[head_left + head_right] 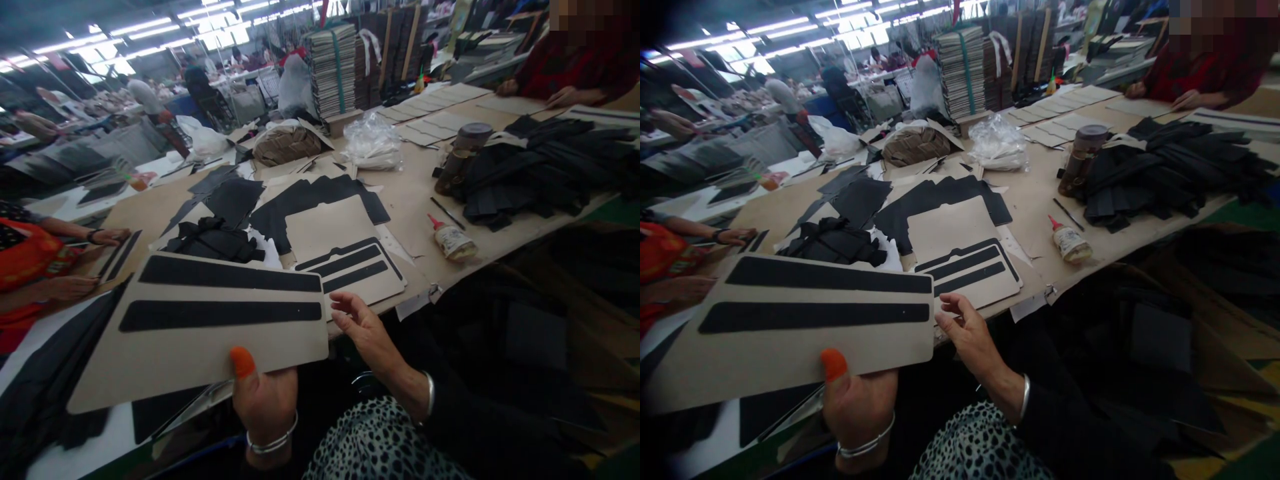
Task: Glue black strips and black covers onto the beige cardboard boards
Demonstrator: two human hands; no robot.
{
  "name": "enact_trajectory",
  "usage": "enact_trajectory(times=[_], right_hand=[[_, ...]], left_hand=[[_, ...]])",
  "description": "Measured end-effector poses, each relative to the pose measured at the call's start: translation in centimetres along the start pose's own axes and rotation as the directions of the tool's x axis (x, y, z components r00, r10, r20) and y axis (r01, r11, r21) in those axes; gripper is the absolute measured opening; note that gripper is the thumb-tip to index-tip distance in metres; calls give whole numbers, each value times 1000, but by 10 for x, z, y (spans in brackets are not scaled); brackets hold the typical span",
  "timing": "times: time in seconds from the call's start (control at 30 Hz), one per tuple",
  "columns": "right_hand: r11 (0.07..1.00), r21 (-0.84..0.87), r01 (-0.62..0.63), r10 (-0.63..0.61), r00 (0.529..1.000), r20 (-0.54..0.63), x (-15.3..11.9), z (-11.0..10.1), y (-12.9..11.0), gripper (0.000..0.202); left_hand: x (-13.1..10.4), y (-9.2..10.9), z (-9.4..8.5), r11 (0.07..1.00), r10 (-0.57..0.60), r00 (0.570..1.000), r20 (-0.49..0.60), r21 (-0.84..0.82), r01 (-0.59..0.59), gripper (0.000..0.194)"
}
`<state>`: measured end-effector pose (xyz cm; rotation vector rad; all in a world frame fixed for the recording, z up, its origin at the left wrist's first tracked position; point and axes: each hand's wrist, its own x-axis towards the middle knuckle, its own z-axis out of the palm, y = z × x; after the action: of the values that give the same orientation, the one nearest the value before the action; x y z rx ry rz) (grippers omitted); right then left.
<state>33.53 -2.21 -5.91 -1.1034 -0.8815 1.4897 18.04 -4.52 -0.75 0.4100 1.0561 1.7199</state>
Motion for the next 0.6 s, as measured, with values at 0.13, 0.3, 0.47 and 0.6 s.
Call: enact_trajectory(times=[0.13, 0.3, 0.47, 0.6], right_hand=[[1000, -9, 9, -8, 997, 71, -3, -3, -8, 38], [999, 30, -13, 9, 993, 120, -5, -6, -7, 35], [996, 44, -74, 67, 989, 132, -6, -11, -2, 37], [991, 115, -64, 35, 969, 246, -3, -10, -11, 45]], left_hand=[[8, -4, 6, 994, 106, 994, -41, -37, -107, 57], [16, -3, 8, 986, 161, 986, -49, 61, -158, 58], [26, -7, -12, 846, 341, 938, 59, 417, -333, 67], [30, -14, -40, 618, 416, 887, 200, 653, -437, 61]])
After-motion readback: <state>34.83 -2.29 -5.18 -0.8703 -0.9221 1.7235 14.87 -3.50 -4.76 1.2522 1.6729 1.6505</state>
